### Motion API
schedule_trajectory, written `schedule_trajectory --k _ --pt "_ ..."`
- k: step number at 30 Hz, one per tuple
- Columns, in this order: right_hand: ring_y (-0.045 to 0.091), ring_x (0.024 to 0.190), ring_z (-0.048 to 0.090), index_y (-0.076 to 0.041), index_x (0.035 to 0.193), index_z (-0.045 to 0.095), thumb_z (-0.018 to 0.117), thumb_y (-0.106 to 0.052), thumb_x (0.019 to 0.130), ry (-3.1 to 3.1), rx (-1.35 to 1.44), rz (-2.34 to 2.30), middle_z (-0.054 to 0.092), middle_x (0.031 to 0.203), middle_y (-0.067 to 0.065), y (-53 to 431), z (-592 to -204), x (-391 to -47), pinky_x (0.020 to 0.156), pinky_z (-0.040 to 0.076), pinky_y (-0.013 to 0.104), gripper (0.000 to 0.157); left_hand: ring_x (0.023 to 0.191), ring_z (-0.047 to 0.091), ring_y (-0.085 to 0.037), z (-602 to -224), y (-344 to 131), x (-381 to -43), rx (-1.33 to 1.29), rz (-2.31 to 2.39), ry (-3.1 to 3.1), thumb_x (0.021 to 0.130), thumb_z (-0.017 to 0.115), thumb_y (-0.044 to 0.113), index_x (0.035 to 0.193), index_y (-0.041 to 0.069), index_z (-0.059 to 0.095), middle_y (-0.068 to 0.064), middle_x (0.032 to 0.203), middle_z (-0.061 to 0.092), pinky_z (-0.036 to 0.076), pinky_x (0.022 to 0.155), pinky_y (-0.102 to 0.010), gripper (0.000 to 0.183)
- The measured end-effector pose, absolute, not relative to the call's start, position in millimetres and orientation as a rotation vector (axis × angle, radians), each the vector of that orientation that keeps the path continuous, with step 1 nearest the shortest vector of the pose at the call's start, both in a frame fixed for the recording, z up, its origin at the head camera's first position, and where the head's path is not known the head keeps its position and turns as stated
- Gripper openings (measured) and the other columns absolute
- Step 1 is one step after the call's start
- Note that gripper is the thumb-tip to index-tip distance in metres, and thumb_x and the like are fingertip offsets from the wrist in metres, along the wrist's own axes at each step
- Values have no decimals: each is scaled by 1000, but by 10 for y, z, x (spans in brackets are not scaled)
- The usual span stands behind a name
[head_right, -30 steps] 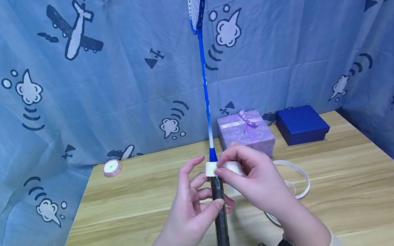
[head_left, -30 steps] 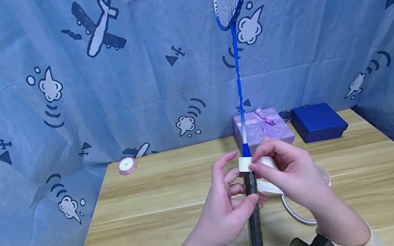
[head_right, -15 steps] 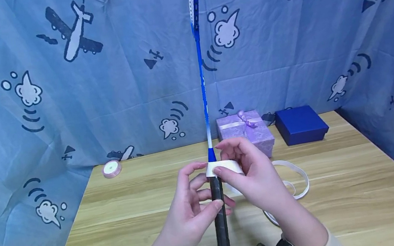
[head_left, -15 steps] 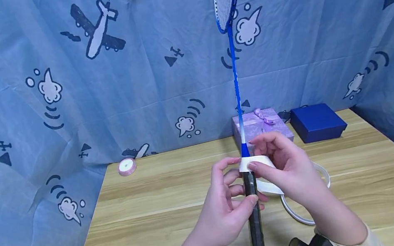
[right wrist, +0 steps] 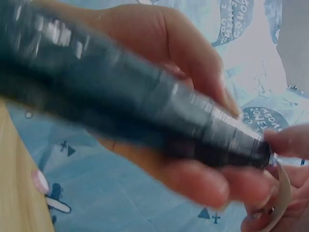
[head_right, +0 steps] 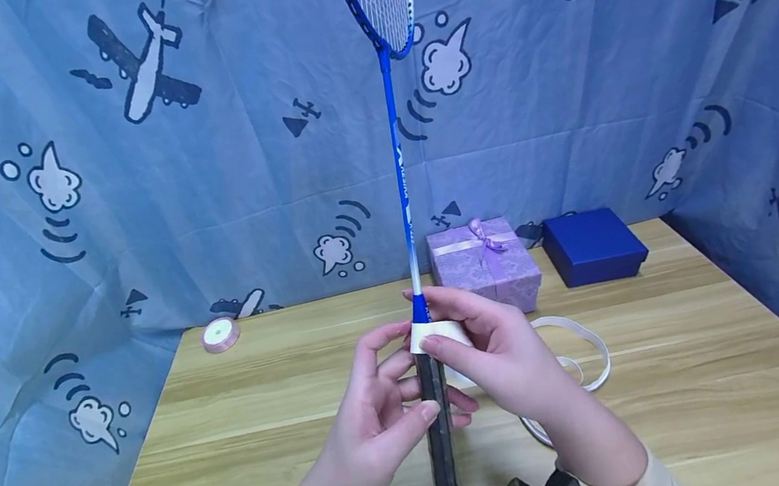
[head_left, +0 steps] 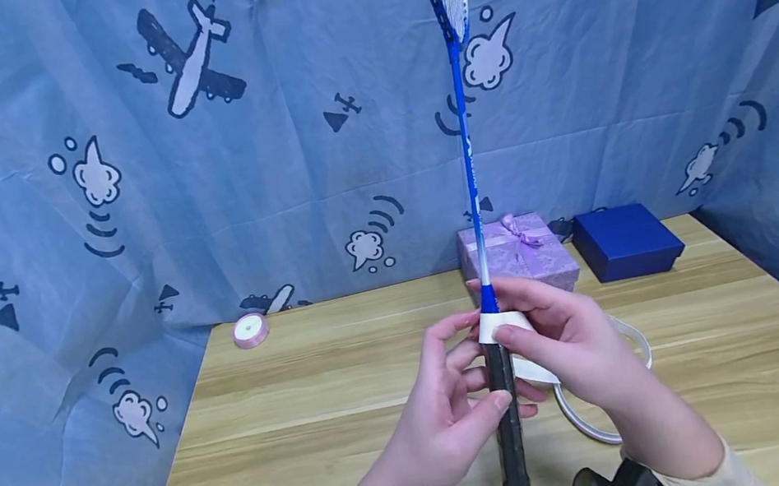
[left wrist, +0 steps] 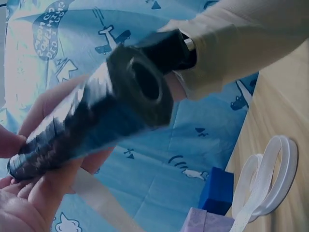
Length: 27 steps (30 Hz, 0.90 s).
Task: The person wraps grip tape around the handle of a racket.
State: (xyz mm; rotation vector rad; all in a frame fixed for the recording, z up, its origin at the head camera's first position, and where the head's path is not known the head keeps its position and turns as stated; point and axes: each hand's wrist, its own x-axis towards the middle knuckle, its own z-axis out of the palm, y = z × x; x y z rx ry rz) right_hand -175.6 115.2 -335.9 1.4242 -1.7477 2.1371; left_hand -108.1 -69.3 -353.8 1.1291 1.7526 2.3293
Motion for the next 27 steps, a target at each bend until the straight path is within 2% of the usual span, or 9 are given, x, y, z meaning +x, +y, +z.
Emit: schedule_trajectory --k 2,4,6,8,13,20,21,23,27 --pt "13 104 72 11 141 53 55 21 94 -1787 1346 2105 70 130 6 1138 -3355 -1734 86 61 22 48 102 65 -56 -3532 -686 -1068 1040 2302 1930 97 52 -13 152 8 21 -36 141 48 65 87 -44 66" --pt "11 97 72 12 138 55 59 20 93 -1854 1232 2064 73 121 3 1121 -3347 -1706 81 62 20 46 101 72 -37 -3521 -675 -1053 888 2239 2132 95 61 -8 152 15 29 -25 137 57 66 82 -36 69" --pt "10 92 72 11 135 58 63 18 91 -1939 1121 1990 73 113 1 1098 -3335 -1674 78 62 20 45 96 72 -18 -3505 -658 -1041 749 2148 2318 93 68 -4 152 22 34 -16 131 64 65 77 -30 73" --pt "9 90 70 7 134 61 68 14 91 -2029 1033 1889 72 109 0 1074 -3321 -1646 74 62 20 44 94 70 -9 -3493 -643 -1032 656 2079 2417 91 72 -3 151 25 35 -10 125 67 65 75 -27 76" --pt "9 90 64 -3 130 65 76 9 86 -2153 986 1659 70 104 4 1075 -3284 -1622 65 57 19 47 90 68 -7 -3481 -638 -1019 656 2053 2467 89 69 -10 151 22 36 -11 119 69 65 71 -26 77" --pt "10 93 66 -1 127 66 73 12 88 -2159 1127 1717 71 104 0 1189 -3257 -1659 77 57 17 42 91 72 -11 -3456 -695 -1024 747 2138 2238 93 63 -11 153 22 32 -21 121 67 66 73 -32 75" --pt "10 91 67 -1 127 66 73 12 88 -2163 1139 1727 71 104 -1 1203 -3254 -1662 75 57 17 42 93 73 -17 -3450 -706 -1028 761 2151 2196 93 62 -12 153 21 32 -23 122 66 66 74 -34 75" --pt "11 86 69 -1 126 66 72 11 89 -2168 1160 1749 72 104 -2 1231 -3248 -1668 73 58 18 40 93 74 -19 -3437 -727 -1033 774 2173 2121 94 60 -13 154 22 31 -26 123 65 66 76 -37 75" --pt "9 63 61 -1 123 69 73 12 88 -2159 1149 1727 71 95 -7 1268 -3228 -1670 49 49 22 38 93 74 -20 -3436 -757 -1050 822 2198 2049 93 58 -14 154 20 31 -30 123 63 66 77 -41 75"
